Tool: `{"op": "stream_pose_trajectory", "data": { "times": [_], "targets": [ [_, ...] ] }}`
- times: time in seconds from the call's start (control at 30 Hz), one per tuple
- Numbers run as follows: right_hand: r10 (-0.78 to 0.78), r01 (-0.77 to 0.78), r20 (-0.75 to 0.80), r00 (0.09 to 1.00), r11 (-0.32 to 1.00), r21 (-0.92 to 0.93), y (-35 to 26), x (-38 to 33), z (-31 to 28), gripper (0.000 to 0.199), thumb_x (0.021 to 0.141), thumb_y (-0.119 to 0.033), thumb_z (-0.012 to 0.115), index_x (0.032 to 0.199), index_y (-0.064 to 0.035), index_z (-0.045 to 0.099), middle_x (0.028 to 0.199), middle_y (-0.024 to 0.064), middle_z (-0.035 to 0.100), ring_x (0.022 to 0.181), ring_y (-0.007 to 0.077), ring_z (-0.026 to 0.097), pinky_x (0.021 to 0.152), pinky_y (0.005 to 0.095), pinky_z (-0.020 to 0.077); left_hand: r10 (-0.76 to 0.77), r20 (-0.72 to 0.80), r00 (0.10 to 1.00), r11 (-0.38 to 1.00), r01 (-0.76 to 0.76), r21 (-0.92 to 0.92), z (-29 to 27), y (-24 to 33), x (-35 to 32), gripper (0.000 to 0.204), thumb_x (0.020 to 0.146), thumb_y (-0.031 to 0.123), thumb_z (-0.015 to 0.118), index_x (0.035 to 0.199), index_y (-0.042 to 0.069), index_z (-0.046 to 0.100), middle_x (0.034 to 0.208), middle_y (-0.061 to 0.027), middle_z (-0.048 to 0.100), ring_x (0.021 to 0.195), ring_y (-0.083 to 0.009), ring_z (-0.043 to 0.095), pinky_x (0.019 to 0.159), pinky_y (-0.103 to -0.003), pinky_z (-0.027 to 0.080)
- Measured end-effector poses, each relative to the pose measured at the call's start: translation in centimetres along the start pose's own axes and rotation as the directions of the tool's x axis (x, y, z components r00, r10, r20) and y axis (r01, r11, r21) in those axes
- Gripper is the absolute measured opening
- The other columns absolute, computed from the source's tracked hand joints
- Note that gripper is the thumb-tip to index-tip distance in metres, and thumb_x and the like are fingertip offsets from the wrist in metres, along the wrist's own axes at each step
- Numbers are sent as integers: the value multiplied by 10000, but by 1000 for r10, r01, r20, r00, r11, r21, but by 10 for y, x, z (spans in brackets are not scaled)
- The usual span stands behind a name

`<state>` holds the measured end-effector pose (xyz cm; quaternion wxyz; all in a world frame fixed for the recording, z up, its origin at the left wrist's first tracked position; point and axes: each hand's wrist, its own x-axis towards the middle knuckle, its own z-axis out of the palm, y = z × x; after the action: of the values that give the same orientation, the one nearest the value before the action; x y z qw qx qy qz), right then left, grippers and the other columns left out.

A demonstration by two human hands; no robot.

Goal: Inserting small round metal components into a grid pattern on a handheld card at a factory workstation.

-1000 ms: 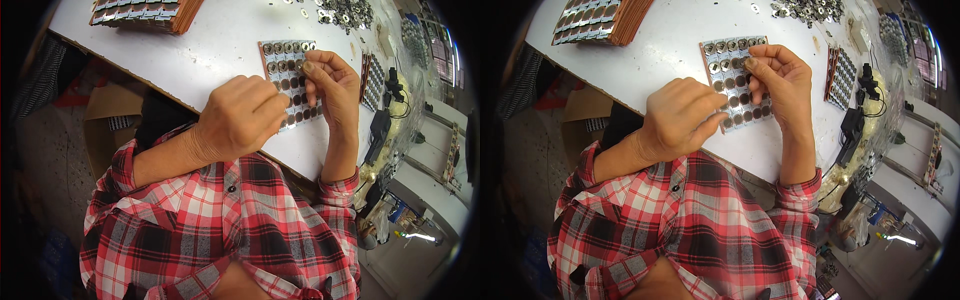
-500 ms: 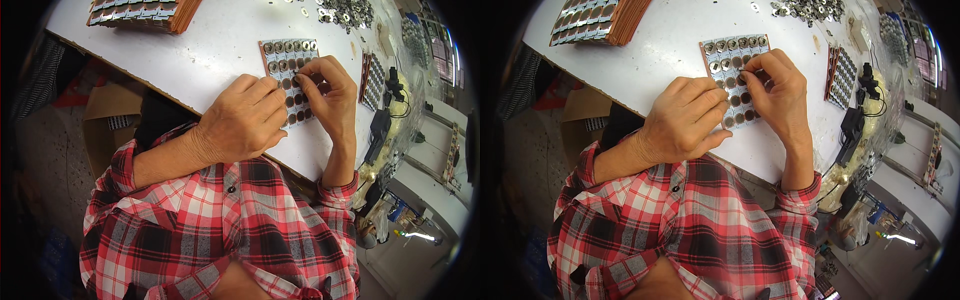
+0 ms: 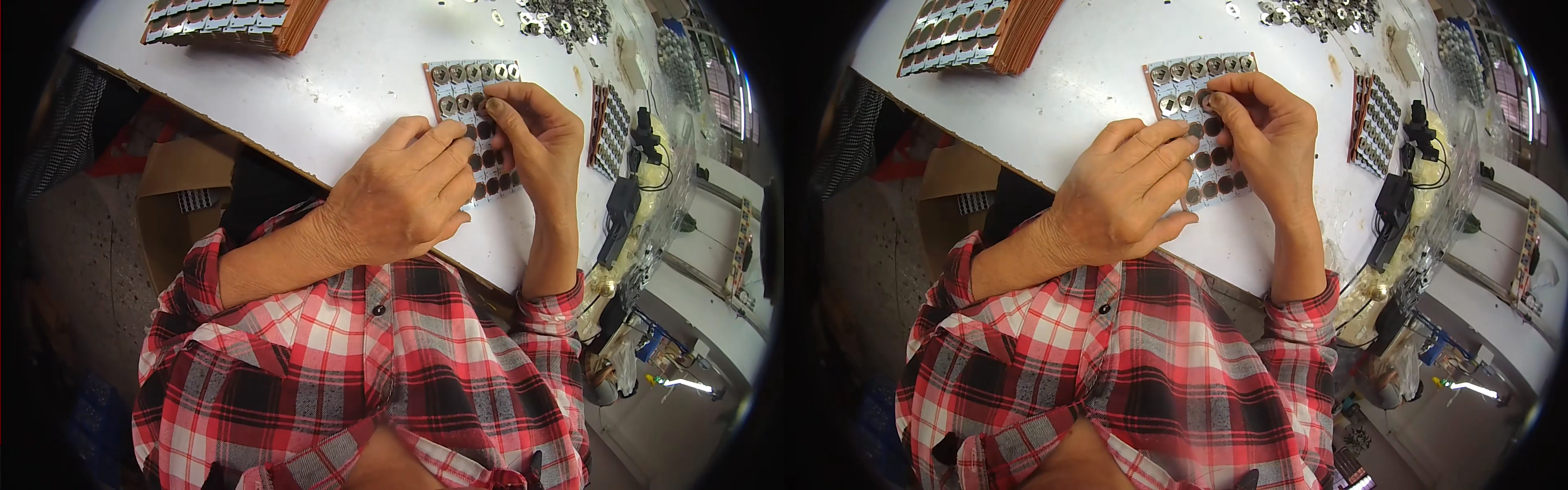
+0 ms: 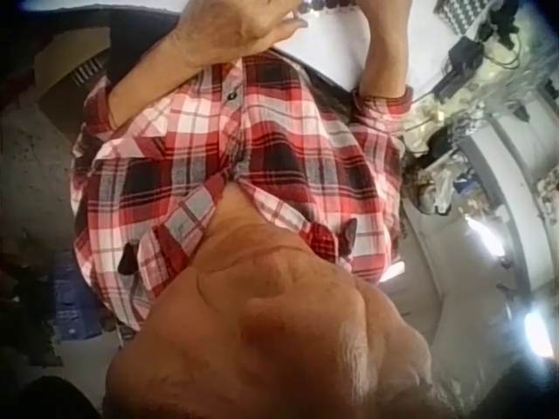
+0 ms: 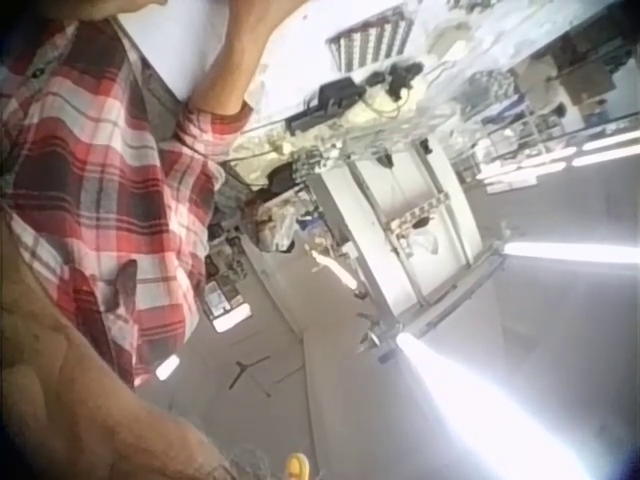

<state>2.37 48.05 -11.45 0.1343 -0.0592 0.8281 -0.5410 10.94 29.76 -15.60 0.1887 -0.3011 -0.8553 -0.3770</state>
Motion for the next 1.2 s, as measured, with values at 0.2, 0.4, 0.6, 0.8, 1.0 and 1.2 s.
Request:
{"op": "stream_pose_trajectory", "data": {
  "times": [0.2,0.4,0.6,0.8,1.0,1.2],
  "targets": [
    [-75,72,-53,996,996,-46,4,1,6,152,963,-52,733,1103,8,731,846,1,717,620,14,563,500,157,414,-4,2,1000,1000,4,23,1,0,0,544,674,262,860,1081,-48,674,1194,-185,668,1206,-328,606,956,-456,486],
    [-139,135,-65,988,989,-63,3,-1,11,133,956,-36,741,1083,2,731,845,-12,712,659,14,562,564,162,422,-20,28,999,1000,19,16,-1,1,1,536,686,259,854,1091,-45,676,1199,-183,664,1214,-326,602,968,-456,483],
    [-235,223,-46,971,956,-190,12,4,6,94,949,-36,751,1039,-9,755,842,-26,715,695,12,568,597,170,438,-20,29,999,1000,20,1,0,2,3,519,702,234,847,1096,-55,671,1253,-216,667,1268,-345,593,1033,-468,470],
    [-256,260,48,965,959,-114,16,9,-2,107,946,-20,748,1051,-14,768,846,-29,717,726,15,582,624,171,439,-25,21,999,999,24,42,3,3,2,515,701,217,845,1100,-57,670,1262,-229,665,1276,-350,595,1044,-469,467],
    [-194,212,124,973,965,-154,7,11,-7,118,940,-14,743,1054,-18,775,856,-17,728,744,15,597,619,172,439,-21,0,1000,999,21,28,2,3,2,427,716,203,801,1026,-61,670,1220,-236,676,1251,-354,602,1031,-465,467],
    [-477,391,-30,879,755,-527,-2,53,-17,170,931,-14,710,1083,-46,777,928,10,746,744,71,637,627,218,478,-27,29,999,1000,27,3,-1,2,3,503,697,207,842,1079,-67,662,1266,-242,659,1274,-361,593,1008,-472,485]
  ]
}}
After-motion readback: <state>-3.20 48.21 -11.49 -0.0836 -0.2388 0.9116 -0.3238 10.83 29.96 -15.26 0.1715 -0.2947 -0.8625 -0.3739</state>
